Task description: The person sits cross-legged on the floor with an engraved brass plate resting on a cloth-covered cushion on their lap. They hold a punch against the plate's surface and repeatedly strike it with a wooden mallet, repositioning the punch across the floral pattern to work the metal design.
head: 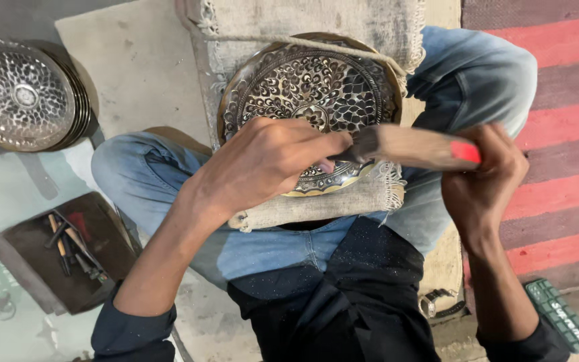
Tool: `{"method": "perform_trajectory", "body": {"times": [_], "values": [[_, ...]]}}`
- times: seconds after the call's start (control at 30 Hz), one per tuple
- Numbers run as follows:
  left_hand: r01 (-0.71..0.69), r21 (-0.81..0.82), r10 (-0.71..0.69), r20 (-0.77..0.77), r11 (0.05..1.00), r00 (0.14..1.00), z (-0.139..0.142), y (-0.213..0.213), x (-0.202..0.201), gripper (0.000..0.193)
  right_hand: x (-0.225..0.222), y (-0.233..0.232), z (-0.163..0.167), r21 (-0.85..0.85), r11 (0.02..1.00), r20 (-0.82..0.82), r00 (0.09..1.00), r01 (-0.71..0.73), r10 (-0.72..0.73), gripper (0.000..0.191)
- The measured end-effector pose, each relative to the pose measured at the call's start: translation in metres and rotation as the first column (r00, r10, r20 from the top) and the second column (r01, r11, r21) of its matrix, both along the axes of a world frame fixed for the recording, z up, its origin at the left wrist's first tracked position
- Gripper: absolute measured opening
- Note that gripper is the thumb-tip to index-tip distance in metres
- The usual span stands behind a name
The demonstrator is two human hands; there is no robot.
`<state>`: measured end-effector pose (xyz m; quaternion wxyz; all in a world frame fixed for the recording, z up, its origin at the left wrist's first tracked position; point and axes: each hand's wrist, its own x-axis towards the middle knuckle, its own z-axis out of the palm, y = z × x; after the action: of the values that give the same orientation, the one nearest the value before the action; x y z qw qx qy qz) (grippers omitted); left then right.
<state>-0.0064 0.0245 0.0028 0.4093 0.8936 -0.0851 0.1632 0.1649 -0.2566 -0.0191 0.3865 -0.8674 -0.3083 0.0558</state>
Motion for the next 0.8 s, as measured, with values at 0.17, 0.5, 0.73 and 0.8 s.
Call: {"method": "perform_trajectory", "body": {"times": [0.17,0.5,0.73,0.8], "values": [[0.003,0.018,-0.002,-0.022,1.000,1.000,0.004,0.002,0.000,0.038,0.000,0.003,0.004,0.119,0.990,-0.119,0.989,-0.075,0.089,0.014],[0.031,-0.020,-0.032,-0.025,0.999,0.999,0.010,0.004,0.002,0.037,-0.003,0.011,0.012,-0.094,0.995,0.030,0.999,-0.015,0.018,0.012],[0.024,0.028,-0.024,-0.015,0.999,1.000,0.007,0.005,0.002,0.036,-0.005,-0.001,0.003,-0.071,0.997,0.088,0.995,-0.033,0.039,0.014],[0.026,0.054,-0.028,0.021,0.998,0.999,0.007,0.005,0.001,0.032,-0.005,-0.004,0.000,0.028,0.999,-0.006,1.000,-0.030,0.030,0.014]]}}
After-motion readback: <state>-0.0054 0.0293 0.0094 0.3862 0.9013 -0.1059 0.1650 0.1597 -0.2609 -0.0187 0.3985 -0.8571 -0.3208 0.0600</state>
